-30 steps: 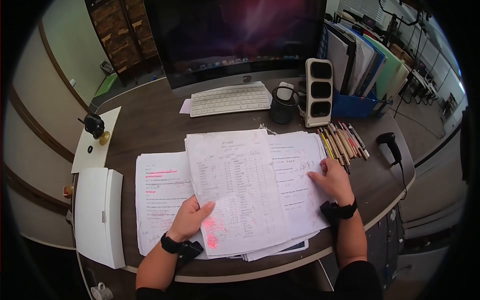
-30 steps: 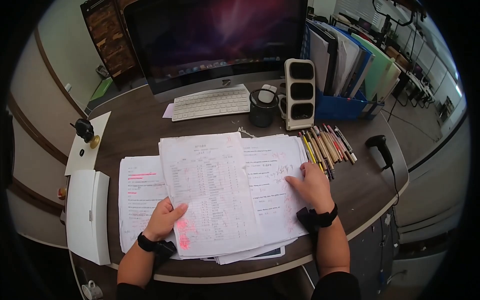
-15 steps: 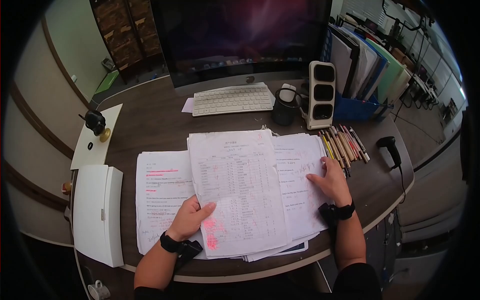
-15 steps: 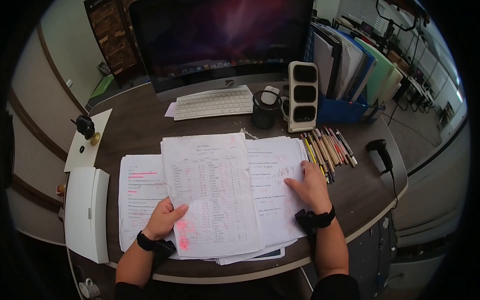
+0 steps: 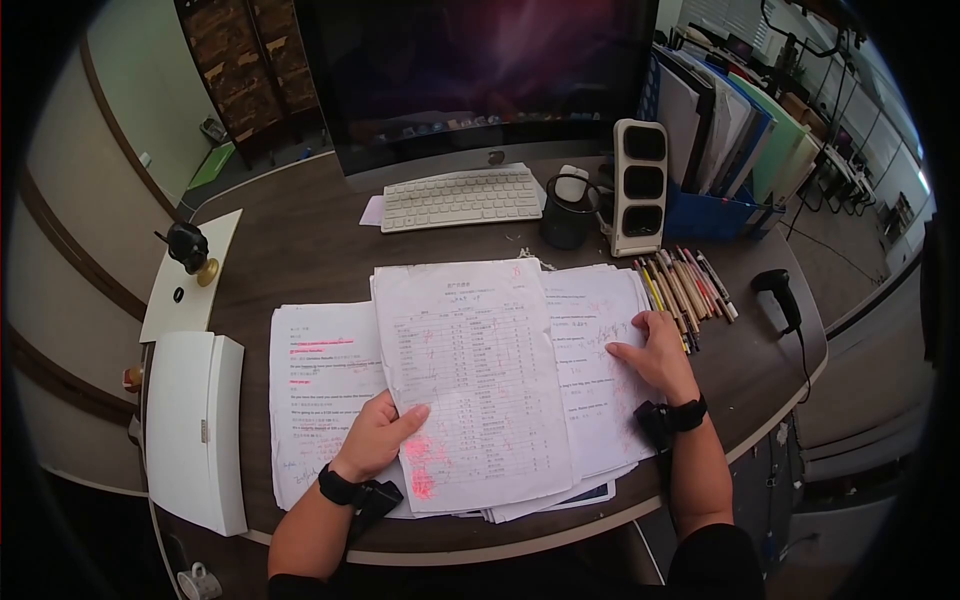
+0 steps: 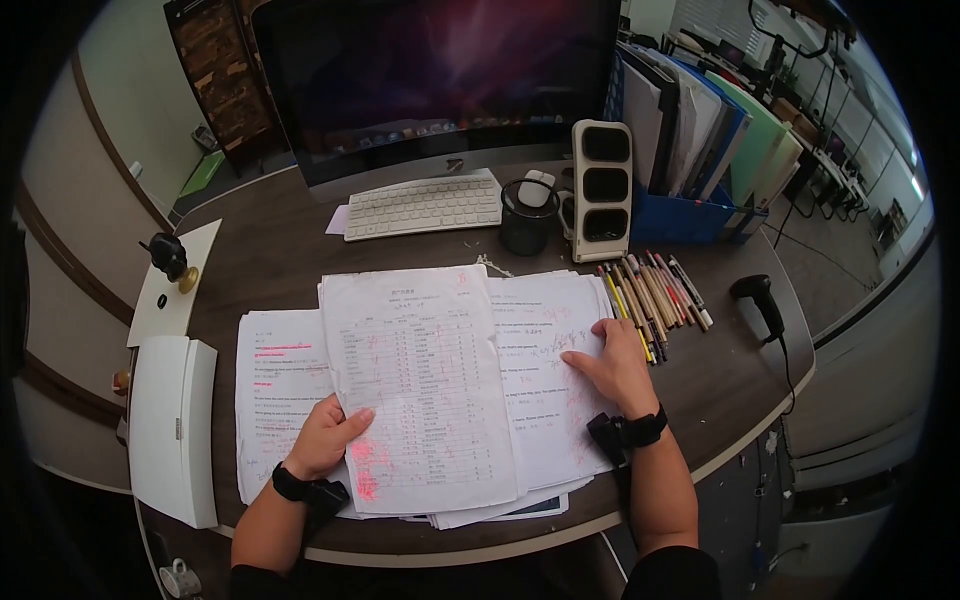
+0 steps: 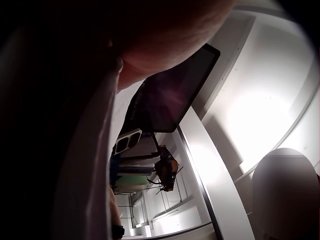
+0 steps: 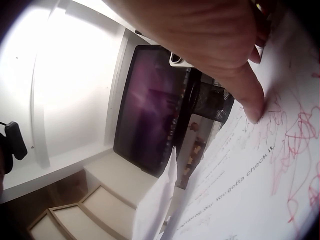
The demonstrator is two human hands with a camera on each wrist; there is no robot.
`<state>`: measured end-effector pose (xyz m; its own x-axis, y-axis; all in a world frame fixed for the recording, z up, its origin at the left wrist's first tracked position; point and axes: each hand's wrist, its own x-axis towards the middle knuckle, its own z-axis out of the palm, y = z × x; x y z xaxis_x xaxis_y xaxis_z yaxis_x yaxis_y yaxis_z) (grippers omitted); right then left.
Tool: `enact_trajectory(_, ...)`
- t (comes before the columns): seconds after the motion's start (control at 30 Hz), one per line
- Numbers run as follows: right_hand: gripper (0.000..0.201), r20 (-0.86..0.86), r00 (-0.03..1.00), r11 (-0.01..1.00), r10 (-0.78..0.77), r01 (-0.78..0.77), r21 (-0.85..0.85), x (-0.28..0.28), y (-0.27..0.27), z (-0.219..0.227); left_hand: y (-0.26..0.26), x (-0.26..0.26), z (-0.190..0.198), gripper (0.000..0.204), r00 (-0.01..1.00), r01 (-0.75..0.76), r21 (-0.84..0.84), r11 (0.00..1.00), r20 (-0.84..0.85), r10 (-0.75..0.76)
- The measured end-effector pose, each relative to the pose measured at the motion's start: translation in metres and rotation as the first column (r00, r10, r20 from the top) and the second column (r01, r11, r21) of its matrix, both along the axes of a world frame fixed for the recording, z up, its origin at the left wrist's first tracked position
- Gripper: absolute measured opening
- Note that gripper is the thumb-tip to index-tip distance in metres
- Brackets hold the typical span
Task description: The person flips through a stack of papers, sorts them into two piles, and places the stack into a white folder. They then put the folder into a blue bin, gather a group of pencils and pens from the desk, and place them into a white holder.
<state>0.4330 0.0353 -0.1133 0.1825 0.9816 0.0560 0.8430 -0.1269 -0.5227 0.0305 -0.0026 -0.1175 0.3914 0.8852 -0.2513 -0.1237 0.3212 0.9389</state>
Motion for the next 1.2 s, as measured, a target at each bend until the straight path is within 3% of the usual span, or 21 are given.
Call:
enact_trajectory(0.23, 0.062, -0.03, 0.999, 0.998, -0.014, 0.016, 0.06, -0.001, -0.001, -0.003, 0.0, 0.001, 0.0, 0.035, 1.0, -0.005, -0.005, 1.0, 0.012, 0.005)
enact_trajectory(0.3, 0.064, 0.076, 0.997, 0.994, 0.003, -0.011, 0.105, 0.0, 0.0, -0.006, 0.0, 0.0, -0.001, 0.036, 1.0, -0.004, -0.005, 1.0, 0.017, 0.004)
enact_trajectory(0.43, 0.065, 0.126, 0.992, 0.996, 0.003, -0.014, 0.087, -0.001, 0.002, -0.005, 0.0, 0.0, 0.0, 0.037, 1.0, 0.006, -0.002, 1.0, 0.026, -0.006)
enact_trajectory(0.8, 0.024, -0.016, 0.995, 0.991, 0.094, -0.092, 0.094, -0.002, 0.001, -0.004, 0.0, 0.0, 0.0, 0.037, 0.999, 0.005, -0.016, 1.0, 0.038, -0.005)
enact_trajectory(1.2, 0.018, 0.126, 0.99, 0.991, 0.07, -0.084, 0.109, -0.017, -0.004, -0.005, 0.001, 0.0, -0.002, 0.037, 0.999, 0.011, -0.011, 1.0, 0.047, -0.01)
